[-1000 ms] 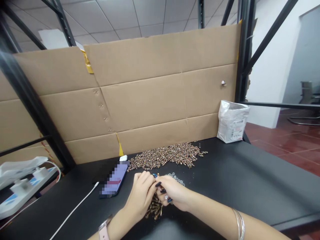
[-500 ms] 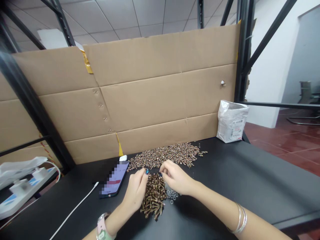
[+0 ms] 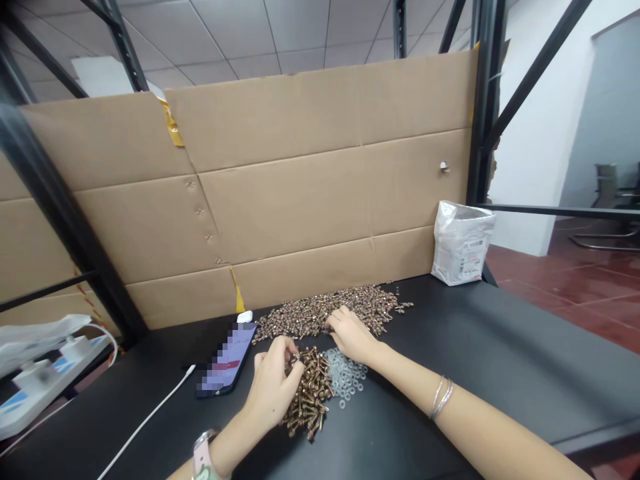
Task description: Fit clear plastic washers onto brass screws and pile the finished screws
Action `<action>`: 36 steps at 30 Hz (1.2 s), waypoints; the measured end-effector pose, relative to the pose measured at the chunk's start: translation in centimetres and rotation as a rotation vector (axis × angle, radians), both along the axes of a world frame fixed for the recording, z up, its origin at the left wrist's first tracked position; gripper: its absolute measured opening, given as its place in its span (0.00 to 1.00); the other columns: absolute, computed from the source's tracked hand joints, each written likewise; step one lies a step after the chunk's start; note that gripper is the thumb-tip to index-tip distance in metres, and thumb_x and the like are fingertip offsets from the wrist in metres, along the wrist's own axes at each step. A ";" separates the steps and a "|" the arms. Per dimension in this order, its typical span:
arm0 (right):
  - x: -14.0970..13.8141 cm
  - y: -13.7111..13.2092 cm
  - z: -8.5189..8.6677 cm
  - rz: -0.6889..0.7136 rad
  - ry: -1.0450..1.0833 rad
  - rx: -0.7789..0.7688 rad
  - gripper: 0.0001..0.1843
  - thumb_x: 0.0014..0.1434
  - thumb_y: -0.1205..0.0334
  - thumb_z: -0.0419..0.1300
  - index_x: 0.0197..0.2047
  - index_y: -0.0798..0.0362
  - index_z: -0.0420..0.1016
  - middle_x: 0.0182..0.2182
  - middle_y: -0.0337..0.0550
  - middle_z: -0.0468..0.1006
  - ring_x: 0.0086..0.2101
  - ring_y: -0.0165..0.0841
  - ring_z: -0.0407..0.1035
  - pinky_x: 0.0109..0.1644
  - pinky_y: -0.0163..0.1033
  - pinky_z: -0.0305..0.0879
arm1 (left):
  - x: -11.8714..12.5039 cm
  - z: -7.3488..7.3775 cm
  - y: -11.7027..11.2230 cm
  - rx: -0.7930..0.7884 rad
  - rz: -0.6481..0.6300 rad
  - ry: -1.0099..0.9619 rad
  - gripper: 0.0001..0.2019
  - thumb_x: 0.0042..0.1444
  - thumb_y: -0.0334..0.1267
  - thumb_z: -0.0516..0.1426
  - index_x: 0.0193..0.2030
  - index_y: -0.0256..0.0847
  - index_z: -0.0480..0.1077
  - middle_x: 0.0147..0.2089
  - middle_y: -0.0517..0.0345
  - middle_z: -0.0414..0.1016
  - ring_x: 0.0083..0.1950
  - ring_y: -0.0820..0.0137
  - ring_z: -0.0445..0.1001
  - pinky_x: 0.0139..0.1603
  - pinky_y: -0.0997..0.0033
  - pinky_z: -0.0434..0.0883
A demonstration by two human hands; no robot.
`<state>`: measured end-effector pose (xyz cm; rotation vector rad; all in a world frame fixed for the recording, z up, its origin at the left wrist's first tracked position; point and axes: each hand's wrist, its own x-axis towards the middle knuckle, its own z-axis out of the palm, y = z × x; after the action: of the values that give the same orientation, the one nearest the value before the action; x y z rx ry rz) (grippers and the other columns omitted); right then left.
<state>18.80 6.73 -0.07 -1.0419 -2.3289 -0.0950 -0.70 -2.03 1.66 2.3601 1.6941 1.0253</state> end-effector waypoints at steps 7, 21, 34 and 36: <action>0.0 -0.5 0.0 0.019 0.047 -0.031 0.07 0.55 0.70 0.55 0.39 0.55 0.70 0.37 0.49 0.69 0.42 0.40 0.59 0.48 0.46 0.58 | 0.2 -0.2 -0.1 -0.017 -0.026 0.004 0.03 0.54 0.33 0.47 0.35 0.42 0.58 0.33 0.62 0.64 0.34 0.69 0.65 0.43 0.63 0.57; -0.9 -0.9 0.4 0.102 0.361 -0.261 0.13 0.52 0.76 0.50 0.40 0.53 0.64 0.27 0.36 0.70 0.27 0.28 0.65 0.31 0.32 0.62 | 0.1 0.0 -0.3 -0.017 -0.067 -0.013 0.03 0.56 0.34 0.46 0.35 0.42 0.58 0.34 0.61 0.65 0.36 0.69 0.65 0.43 0.64 0.56; -0.8 -1.1 0.2 0.069 0.312 -0.268 0.09 0.47 0.74 0.57 0.33 0.54 0.73 0.32 0.43 0.72 0.33 0.34 0.65 0.40 0.39 0.61 | -0.1 -0.2 -0.2 -0.026 -0.059 0.001 0.03 0.55 0.33 0.46 0.35 0.42 0.59 0.35 0.61 0.67 0.36 0.68 0.66 0.42 0.64 0.56; -0.9 -1.3 0.2 0.092 0.276 -0.265 0.07 0.46 0.72 0.60 0.31 0.53 0.75 0.31 0.42 0.73 0.36 0.36 0.65 0.44 0.40 0.60 | -0.1 -0.3 -0.2 -0.018 -0.057 0.001 0.03 0.55 0.33 0.47 0.35 0.42 0.60 0.35 0.61 0.67 0.36 0.69 0.66 0.42 0.65 0.56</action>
<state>17.91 5.46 0.17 -0.9975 -2.1683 0.3793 -0.76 -2.24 1.37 2.3836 1.6197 0.9960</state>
